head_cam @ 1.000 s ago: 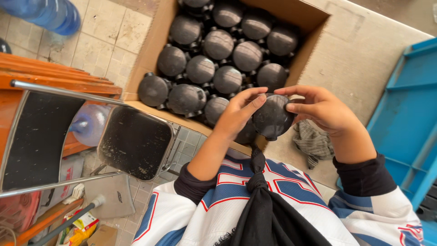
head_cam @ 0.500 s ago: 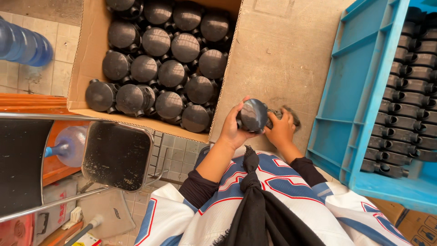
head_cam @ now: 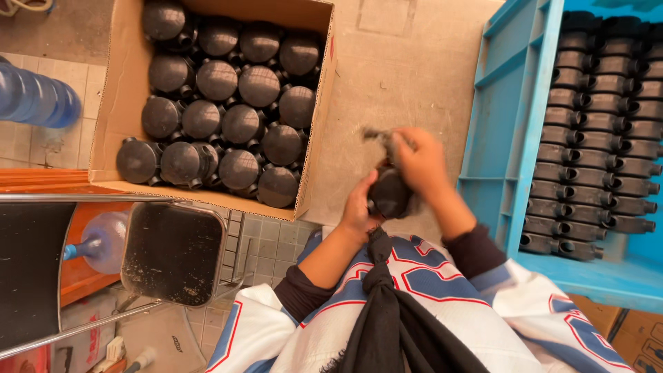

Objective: The person picks black plastic parts from a cardboard box, wipes each one with a cloth, and places them into a blue crate. The person repeats this process for several parts, handling them one at a time.

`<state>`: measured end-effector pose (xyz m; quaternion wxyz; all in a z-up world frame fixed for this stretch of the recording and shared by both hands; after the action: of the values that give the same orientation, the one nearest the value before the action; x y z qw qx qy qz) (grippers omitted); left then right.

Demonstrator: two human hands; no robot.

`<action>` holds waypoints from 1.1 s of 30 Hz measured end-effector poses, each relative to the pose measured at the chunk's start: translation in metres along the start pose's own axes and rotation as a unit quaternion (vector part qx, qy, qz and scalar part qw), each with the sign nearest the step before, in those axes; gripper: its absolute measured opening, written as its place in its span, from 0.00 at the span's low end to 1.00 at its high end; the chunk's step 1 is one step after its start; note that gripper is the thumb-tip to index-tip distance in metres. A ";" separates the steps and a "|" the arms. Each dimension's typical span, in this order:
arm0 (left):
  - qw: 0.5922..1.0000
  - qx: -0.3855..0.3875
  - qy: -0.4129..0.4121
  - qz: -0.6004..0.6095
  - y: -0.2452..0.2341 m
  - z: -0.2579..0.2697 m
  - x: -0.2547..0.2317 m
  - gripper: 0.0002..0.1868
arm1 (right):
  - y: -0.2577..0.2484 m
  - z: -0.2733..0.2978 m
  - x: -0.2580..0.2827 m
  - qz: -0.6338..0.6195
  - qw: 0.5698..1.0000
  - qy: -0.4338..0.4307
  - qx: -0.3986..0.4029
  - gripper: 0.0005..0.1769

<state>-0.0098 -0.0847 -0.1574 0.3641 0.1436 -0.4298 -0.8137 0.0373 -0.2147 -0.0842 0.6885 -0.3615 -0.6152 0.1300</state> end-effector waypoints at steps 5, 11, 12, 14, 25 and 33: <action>0.999 -0.031 0.018 0.010 0.003 0.005 -0.005 0.23 | -0.011 0.020 0.031 0.052 0.985 -0.129 -0.104 0.11; 0.999 -0.017 0.021 0.026 0.037 -0.005 -0.015 0.20 | 0.000 0.077 0.079 0.069 0.929 -0.325 -0.164 0.11; 0.999 0.001 0.017 0.033 0.045 -0.007 -0.018 0.19 | -0.005 0.083 0.088 0.060 0.910 -0.379 -0.158 0.09; 0.999 0.013 0.014 0.045 0.050 -0.004 -0.018 0.18 | -0.011 0.065 0.062 0.068 0.912 -0.364 -0.177 0.11; 0.980 0.147 0.040 -0.131 0.067 0.034 -0.044 0.36 | -0.076 0.029 0.042 -0.147 0.974 -0.012 -0.169 0.11; 0.755 0.179 0.213 -0.594 0.081 0.039 -0.036 0.50 | -0.038 0.021 0.047 -0.050 0.987 -0.140 -0.057 0.08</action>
<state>0.0319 -0.0647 -0.0723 -0.1428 0.6019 -0.3071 -0.7232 0.0177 -0.2050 -0.0240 0.5797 -0.3467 -0.7292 0.1092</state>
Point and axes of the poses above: each hand's wrist, its own z-axis away from the middle knuckle, its own y-axis out of the palm, x = y × z, the point moved 4 cm from there along -z, towards the middle knuckle, and after that the axes turned 11 degrees about z, right-handed, at the moved point
